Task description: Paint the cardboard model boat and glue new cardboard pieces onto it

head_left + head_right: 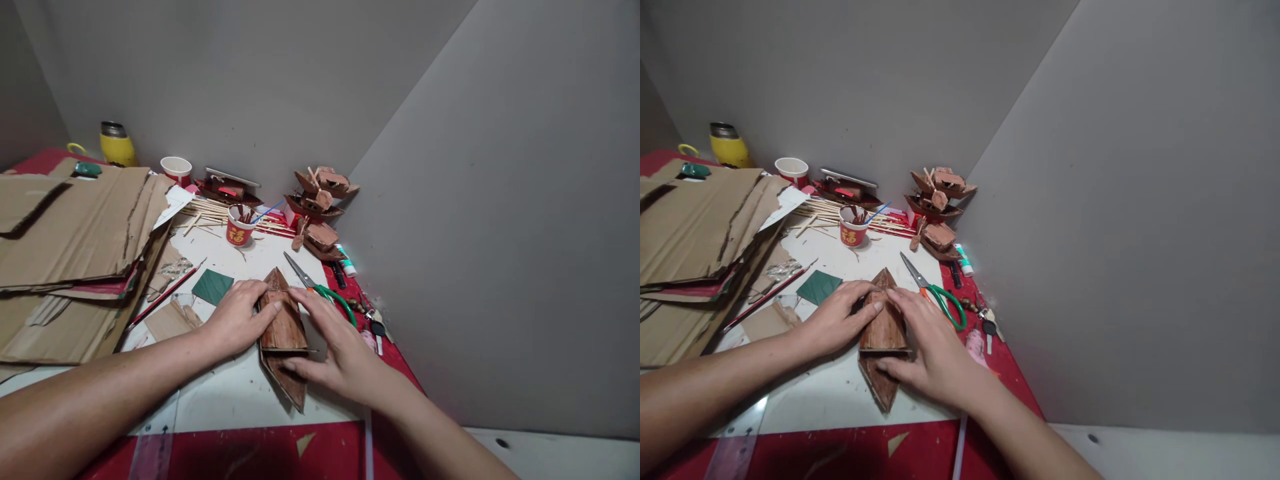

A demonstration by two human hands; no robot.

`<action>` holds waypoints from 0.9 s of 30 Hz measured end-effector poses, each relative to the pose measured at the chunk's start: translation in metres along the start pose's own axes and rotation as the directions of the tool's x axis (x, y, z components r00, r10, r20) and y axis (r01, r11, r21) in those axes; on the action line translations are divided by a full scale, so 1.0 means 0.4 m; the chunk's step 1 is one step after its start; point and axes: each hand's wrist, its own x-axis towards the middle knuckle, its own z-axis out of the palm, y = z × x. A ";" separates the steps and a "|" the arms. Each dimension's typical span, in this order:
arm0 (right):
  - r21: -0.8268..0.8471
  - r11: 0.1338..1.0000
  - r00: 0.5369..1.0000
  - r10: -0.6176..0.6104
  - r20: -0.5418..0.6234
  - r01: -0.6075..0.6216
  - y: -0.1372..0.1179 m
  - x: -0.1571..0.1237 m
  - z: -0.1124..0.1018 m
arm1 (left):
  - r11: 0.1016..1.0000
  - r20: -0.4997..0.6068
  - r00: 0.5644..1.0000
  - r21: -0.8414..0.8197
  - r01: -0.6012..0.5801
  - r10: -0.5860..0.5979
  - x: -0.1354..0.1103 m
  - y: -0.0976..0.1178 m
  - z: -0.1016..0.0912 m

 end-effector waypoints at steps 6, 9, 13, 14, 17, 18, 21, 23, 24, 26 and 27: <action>0.017 1.000 1.000 -0.010 0.015 0.010 0.010 0.031 0.013 | 1.000 -0.007 1.000 -0.019 -0.008 0.008 -0.002 -0.002 0.002; 0.046 0.999 1.000 -0.022 0.014 0.021 0.005 0.036 0.012 | 1.000 -0.008 1.000 -0.016 -0.018 0.018 -0.002 -0.003 0.002; 0.053 0.998 0.999 -0.030 0.009 0.030 0.004 0.041 0.012 | 1.000 -0.015 1.000 -0.013 -0.025 0.024 -0.003 -0.003 0.002; 0.055 0.998 0.999 -0.030 0.012 0.030 0.006 0.042 0.013 | 1.000 -0.016 1.000 -0.014 -0.024 0.024 -0.004 -0.003 0.002; 0.073 0.997 0.999 -0.024 0.023 0.022 0.014 0.043 0.020 | 1.000 -0.017 1.000 -0.011 -0.015 0.014 -0.004 -0.002 0.002; 0.080 0.997 1.000 -0.021 0.023 0.019 0.016 0.043 0.022 | 1.000 -0.017 1.000 -0.010 -0.010 0.010 -0.004 -0.002 0.002; 0.080 0.997 1.000 -0.023 0.007 0.023 0.016 0.043 0.029 | 1.000 -0.016 1.000 -0.013 -0.002 0.002 -0.004 -0.002 0.002; 0.075 0.997 1.000 -0.023 -0.001 0.023 0.014 0.043 0.031 | 1.000 -0.016 1.000 -0.017 -0.006 0.005 -0.004 -0.002 0.002; 0.073 0.997 1.000 -0.021 0.003 0.021 0.012 0.043 0.030 | 1.000 -0.014 1.000 -0.017 -0.007 0.007 -0.004 -0.002 0.002; 0.080 0.997 1.000 -0.021 0.021 0.019 0.009 0.041 0.025 | 1.000 -0.003 1.000 -0.012 -0.009 0.009 -0.005 -0.002 0.001; 0.083 0.996 0.999 -0.020 0.031 0.018 0.009 0.039 0.020 | 1.000 -0.002 1.000 -0.011 -0.008 0.008 -0.006 -0.002 0.001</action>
